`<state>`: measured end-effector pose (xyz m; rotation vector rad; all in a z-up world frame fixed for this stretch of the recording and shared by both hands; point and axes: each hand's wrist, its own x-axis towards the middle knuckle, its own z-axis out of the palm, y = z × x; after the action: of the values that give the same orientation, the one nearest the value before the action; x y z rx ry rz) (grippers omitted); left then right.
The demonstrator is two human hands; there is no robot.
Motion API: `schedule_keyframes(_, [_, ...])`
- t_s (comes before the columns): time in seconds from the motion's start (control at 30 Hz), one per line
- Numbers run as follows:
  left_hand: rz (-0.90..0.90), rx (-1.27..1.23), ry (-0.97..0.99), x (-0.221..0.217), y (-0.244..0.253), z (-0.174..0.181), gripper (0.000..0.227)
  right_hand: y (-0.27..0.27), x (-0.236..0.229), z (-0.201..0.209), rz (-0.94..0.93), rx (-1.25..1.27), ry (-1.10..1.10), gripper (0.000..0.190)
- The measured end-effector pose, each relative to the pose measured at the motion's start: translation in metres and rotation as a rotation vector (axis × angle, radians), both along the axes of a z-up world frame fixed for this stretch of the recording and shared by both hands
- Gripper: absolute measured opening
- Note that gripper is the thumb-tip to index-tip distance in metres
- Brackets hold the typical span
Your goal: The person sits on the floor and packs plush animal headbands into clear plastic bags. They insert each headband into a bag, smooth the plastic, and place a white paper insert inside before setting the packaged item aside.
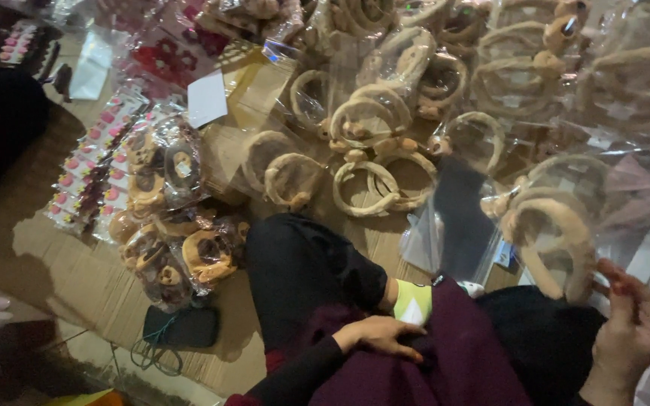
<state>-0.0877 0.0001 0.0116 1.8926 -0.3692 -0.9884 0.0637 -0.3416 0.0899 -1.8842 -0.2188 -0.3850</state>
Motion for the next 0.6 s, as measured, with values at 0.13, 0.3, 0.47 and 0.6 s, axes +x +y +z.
schedule_keyframes(0.13, [0.104, 0.071, 0.006, 0.004, -0.001, 0.000, 0.094, 0.013, 0.023, 0.000, -0.065, 0.194, 0.034, 0.015])
schedule_keyframes(0.3, [0.214, -0.259, -0.498, 0.013, -0.038, -0.018, 0.101, 0.019, 0.050, -0.003, -0.027, 0.534, 0.282, 0.014])
schedule_keyframes(0.47, [-0.106, -0.302, -0.681, -0.004, -0.092, -0.069, 0.067, 0.027, 0.066, -0.008, -0.018, 0.699, 0.445, 0.015])
schedule_keyframes(0.6, [0.113, -0.265, -0.199, 0.000, -0.041, -0.049, 0.079, 0.031, 0.072, -0.005, 0.004, 0.701, 0.457, 0.013])
